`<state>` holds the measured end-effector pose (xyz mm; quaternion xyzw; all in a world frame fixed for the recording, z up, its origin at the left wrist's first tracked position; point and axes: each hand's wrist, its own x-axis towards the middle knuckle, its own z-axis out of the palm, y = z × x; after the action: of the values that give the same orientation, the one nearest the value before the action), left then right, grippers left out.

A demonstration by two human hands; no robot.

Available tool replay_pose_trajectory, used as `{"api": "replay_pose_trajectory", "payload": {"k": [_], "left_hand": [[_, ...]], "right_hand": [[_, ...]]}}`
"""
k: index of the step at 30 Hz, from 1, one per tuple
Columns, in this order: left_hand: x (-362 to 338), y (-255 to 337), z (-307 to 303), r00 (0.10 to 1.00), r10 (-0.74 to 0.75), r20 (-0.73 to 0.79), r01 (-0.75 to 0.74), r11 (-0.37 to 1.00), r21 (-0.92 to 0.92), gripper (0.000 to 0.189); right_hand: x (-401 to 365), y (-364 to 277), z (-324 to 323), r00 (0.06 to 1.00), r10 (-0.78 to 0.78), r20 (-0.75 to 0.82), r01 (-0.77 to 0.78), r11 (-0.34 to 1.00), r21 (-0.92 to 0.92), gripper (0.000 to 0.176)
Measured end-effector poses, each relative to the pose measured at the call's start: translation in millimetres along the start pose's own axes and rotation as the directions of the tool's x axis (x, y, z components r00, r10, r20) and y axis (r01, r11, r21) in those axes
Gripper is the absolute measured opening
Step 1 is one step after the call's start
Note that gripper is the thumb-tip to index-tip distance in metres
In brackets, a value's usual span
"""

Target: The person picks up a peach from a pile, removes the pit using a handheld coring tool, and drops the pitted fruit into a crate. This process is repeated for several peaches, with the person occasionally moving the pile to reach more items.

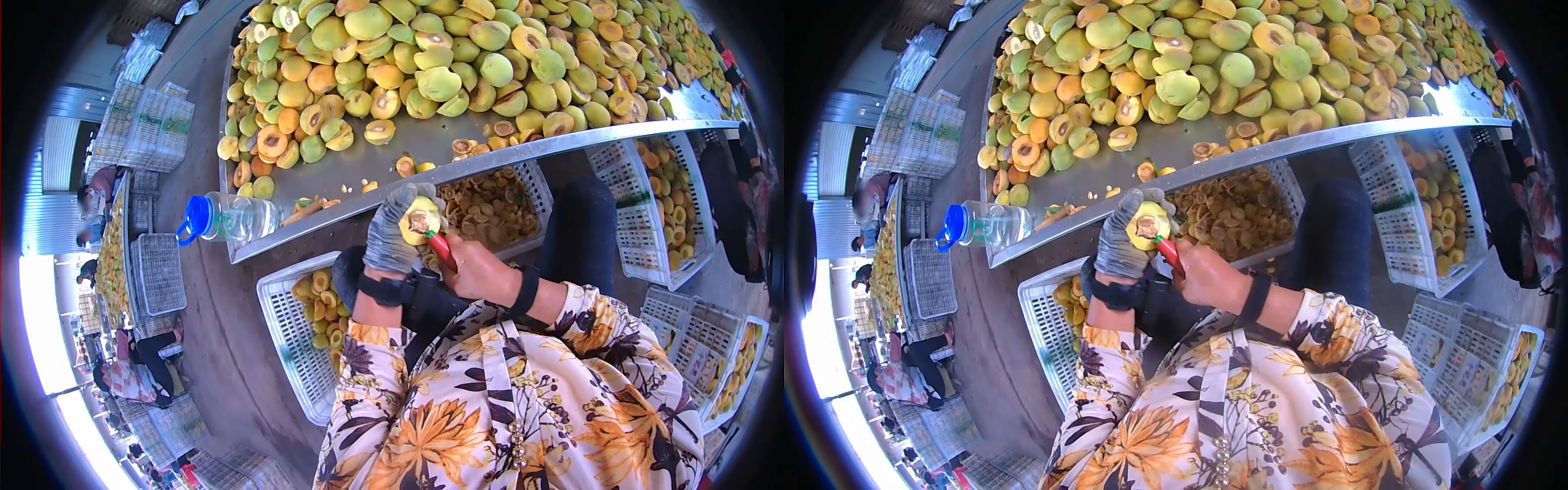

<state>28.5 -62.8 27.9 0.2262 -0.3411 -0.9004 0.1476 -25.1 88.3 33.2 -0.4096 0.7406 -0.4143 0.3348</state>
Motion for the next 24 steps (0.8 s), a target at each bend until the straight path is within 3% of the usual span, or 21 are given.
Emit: {"api": "replay_pose_trajectory", "payload": {"k": [2,4,6,7,8,10,11,12,13,14,16,19,20,21,22,23,24], "left_hand": [[1.7,11.7,-1.4,0.968,-0.205,0.145,0.213,0.976,-0.042,0.028],[-1.9,10.6,2.5,0.981,-0.182,0.07,0.186,0.98,-0.064,0.026],[-10.4,13.2,11.2,0.999,-0.008,-0.048,0.014,0.992,0.123,0.026],[-14.3,9.5,15.2,0.992,0.099,-0.08,-0.091,0.991,0.1,0.026],[-16.0,5.6,20.1,0.992,0.099,-0.084,-0.091,0.991,0.101,0.026],[-19.3,-1.7,26.8,0.932,0.313,-0.184,-0.283,0.944,0.172,0.024],[-18.0,-0.5,23.6,0.941,0.283,-0.186,-0.251,0.952,0.177,0.022],[-16.2,-1.7,21.7,0.94,0.285,-0.186,-0.253,0.951,0.176,0.022],[-15.0,-3.2,19.4,0.948,0.274,-0.159,-0.25,0.956,0.156,0.022],[-13.7,-5.0,17.0,0.956,0.263,-0.131,-0.245,0.96,0.137,0.021],[-10.2,-9.0,12.8,0.953,0.261,-0.156,-0.234,0.957,0.172,0.023],[-10.7,-3.7,8.9,0.976,0.17,-0.139,-0.151,0.979,0.139,0.023],[-12.2,6.8,12.0,0.999,-0.005,-0.04,0.008,0.997,0.074,0.024],[-13.1,11.8,13.5,0.982,-0.176,0.069,0.175,0.984,0.026,0.024],[-12.2,10.5,13.1,0.982,-0.179,0.068,0.177,0.984,0.026,0.024],[-11.1,9.1,12.3,0.989,-0.139,0.052,0.137,0.99,0.032,0.024],[-9.8,8.9,11.8,0.995,-0.094,0.036,0.093,0.995,0.041,0.024]], "right_hand": [[2.7,4.1,1.8,0.998,-0.061,-0.006,0.061,0.998,-0.016,0.021],[3.4,6.0,-0.3,0.993,-0.118,-0.012,0.118,0.993,-0.029,0.022],[5.6,1.5,-13.3,0.995,-0.091,0.032,0.092,0.996,-0.017,0.02],[6.5,4.3,-14.8,0.995,-0.094,0.045,0.095,0.995,-0.029,0.019],[7.3,3.5,-15.0,0.994,-0.094,0.048,0.095,0.995,-0.027,0.019],[5.0,-0.4,-17.2,0.984,-0.169,0.051,0.168,0.986,0.019,0.014],[3.6,-9.9,-20.7,0.984,-0.169,0.053,0.168,0.986,0.02,0.014],[2.7,-24.1,-25.7,0.98,0.007,0.198,-0.049,0.977,0.21,0.012],[1.5,-31.6,-27.6,0.919,0.148,0.365,-0.285,0.891,0.355,0.009],[0.2,-30.8,-26.3,0.919,0.148,0.365,-0.285,0.89,0.356,0.009],[-1.9,-27.8,-24.4,0.811,0.223,0.54,-0.543,0.628,0.557,0.007],[-3.6,-30.3,-26.6,0.822,0.229,0.522,-0.514,0.694,0.504,0.012],[-3.2,-20.4,-20.8,0.822,0.23,0.522,-0.514,0.694,0.504,0.012],[-2.6,-5.6,-10.8,0.93,0.1,0.354,-0.24,0.894,0.379,0.011],[-3.8,7.7,-3.1,0.974,-0.084,0.21,0.047,0.983,0.178,0.011],[-3.5,-2.4,-10.9,0.974,-0.084,0.212,0.046,0.983,0.178,0.011],[-1.1,-21.5,-25.9,0.911,0.098,0.4,-0.249,0.905,0.345,0.011]]}}
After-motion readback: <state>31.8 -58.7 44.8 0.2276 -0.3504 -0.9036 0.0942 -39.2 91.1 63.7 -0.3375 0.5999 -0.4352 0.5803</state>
